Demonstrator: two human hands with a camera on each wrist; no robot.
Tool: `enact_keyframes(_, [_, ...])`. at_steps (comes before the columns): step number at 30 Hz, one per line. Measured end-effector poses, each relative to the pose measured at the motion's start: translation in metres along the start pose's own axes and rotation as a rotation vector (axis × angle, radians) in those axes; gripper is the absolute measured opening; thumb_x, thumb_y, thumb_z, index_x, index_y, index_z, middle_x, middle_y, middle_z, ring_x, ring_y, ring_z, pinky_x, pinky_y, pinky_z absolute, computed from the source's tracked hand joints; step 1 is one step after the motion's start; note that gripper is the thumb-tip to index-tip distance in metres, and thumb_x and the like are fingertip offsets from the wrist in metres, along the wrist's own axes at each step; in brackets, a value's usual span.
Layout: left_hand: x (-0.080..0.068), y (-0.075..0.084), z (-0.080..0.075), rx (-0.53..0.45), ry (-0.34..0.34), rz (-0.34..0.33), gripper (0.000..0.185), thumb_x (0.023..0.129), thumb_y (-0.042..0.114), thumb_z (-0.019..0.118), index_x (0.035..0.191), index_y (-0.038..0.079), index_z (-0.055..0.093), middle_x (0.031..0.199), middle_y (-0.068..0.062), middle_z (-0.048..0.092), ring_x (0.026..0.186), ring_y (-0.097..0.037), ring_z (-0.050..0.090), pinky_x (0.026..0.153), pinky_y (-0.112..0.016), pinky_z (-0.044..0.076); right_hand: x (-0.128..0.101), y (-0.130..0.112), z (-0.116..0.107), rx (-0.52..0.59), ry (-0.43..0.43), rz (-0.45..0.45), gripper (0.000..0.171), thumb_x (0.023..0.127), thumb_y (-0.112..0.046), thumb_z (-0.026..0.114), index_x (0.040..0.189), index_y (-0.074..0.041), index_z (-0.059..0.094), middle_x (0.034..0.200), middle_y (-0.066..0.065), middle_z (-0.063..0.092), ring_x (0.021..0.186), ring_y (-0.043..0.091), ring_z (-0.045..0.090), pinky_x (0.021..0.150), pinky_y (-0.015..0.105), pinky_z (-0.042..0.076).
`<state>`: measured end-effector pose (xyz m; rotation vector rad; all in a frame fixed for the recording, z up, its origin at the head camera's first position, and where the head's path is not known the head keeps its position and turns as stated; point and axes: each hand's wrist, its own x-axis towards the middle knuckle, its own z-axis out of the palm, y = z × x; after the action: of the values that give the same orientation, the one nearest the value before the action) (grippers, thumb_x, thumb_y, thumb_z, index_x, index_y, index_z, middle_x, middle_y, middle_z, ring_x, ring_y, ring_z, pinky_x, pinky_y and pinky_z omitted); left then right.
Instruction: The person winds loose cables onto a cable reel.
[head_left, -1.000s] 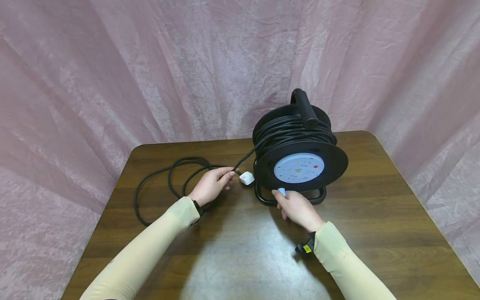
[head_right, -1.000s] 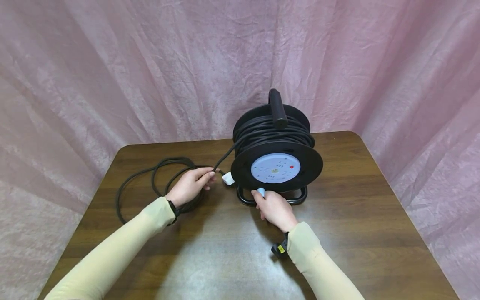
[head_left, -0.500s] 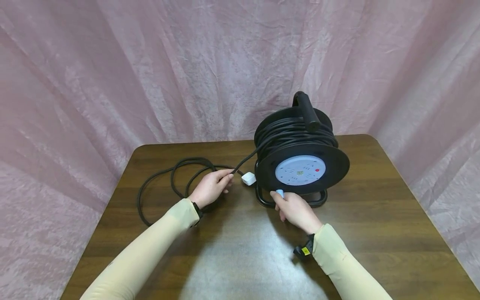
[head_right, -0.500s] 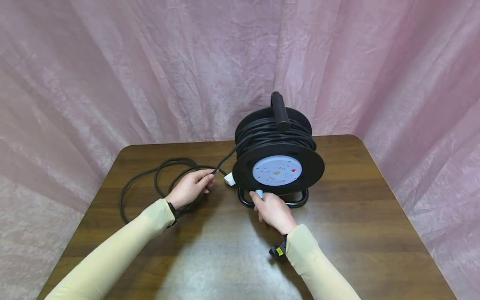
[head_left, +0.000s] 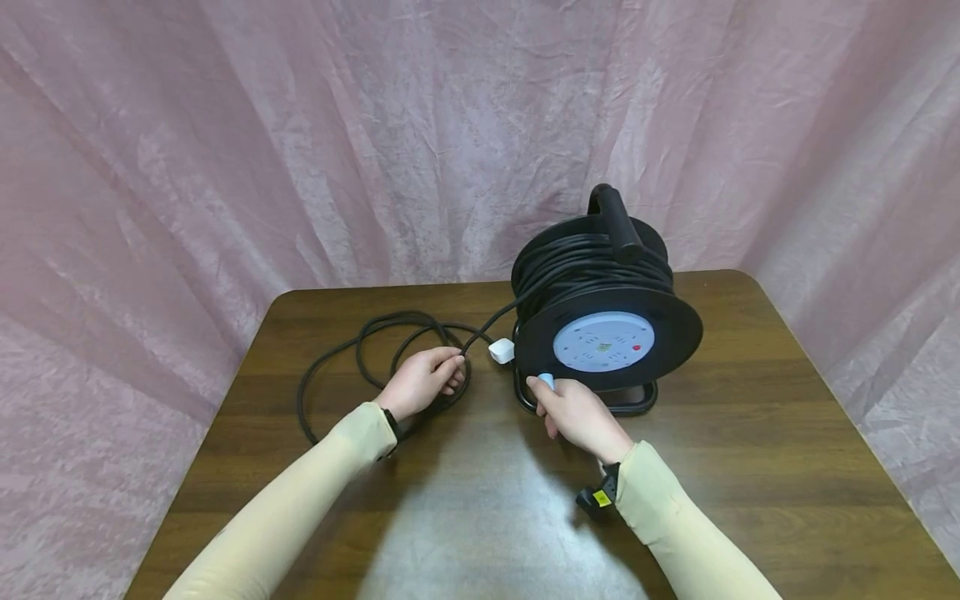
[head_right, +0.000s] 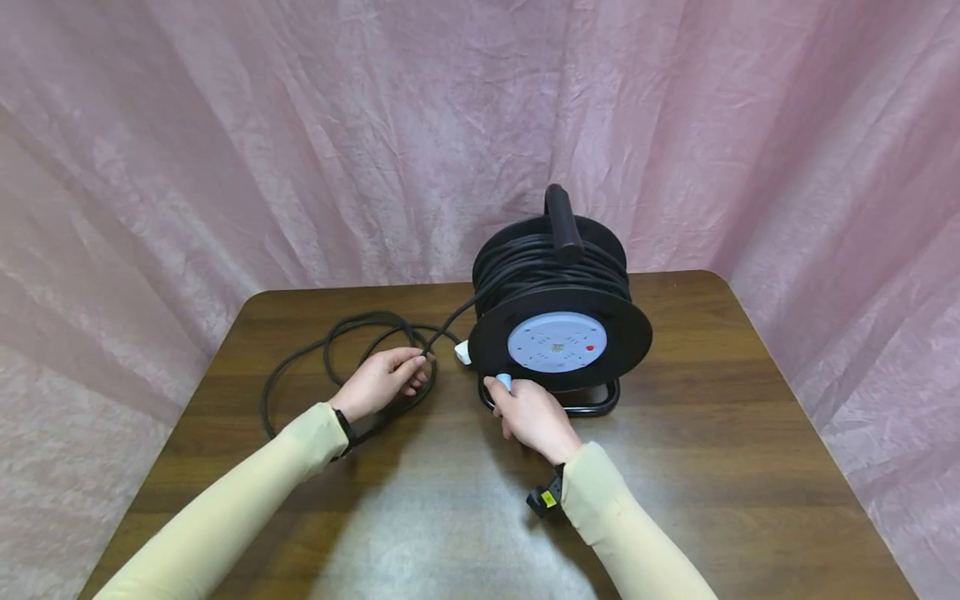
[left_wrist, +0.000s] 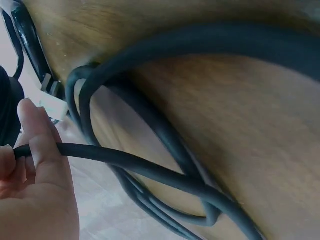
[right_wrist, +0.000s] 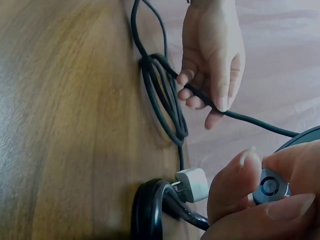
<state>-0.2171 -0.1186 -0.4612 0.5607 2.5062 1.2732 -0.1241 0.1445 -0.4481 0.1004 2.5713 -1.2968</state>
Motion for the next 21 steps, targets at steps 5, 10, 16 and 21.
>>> enact_keyframes(5, [0.002,0.001,0.002,0.023,-0.016,0.016,0.029,0.111,0.02,0.05,0.114,-0.001,0.069,0.089,-0.005,0.064,0.075,-0.014,0.064,0.07,-0.029,0.058,0.001,-0.004,0.001,-0.001,0.002,-0.015,0.065,0.104,-0.061,0.042,0.084,-0.006,0.069,0.058,0.003,0.063,0.056,0.022,0.055,0.058,0.035,0.042])
enact_keyframes(10, [0.0,-0.002,0.002,0.027,-0.034,0.001,0.027,0.11,0.016,0.05,0.12,0.0,0.069,0.091,-0.007,0.066,0.079,-0.017,0.066,0.072,-0.029,0.058,0.001,-0.009,0.001,0.02,-0.007,-0.028,0.065,0.104,-0.061,0.042,0.083,-0.006,0.068,0.058,0.003,0.063,0.054,0.02,0.051,0.054,0.034,0.039])
enact_keyframes(16, [-0.003,-0.002,0.002,0.04,-0.041,-0.012,0.029,0.11,0.018,0.052,0.126,0.001,0.068,0.095,-0.01,0.07,0.082,-0.019,0.068,0.073,-0.029,0.059,0.002,-0.016,0.0,0.032,-0.006,-0.036,0.063,0.104,-0.063,0.041,0.081,-0.01,0.066,0.057,0.004,0.063,0.055,0.02,0.053,0.056,0.034,0.041])
enact_keyframes(21, [-0.001,0.0,0.003,0.049,-0.05,0.012,0.028,0.11,0.02,0.051,0.12,0.002,0.07,0.092,-0.007,0.067,0.078,-0.014,0.066,0.073,-0.028,0.058,0.001,-0.022,0.0,0.048,-0.015,-0.045,0.062,0.105,-0.061,0.041,0.08,-0.01,0.066,0.058,0.004,0.063,0.056,0.021,0.054,0.057,0.035,0.041])
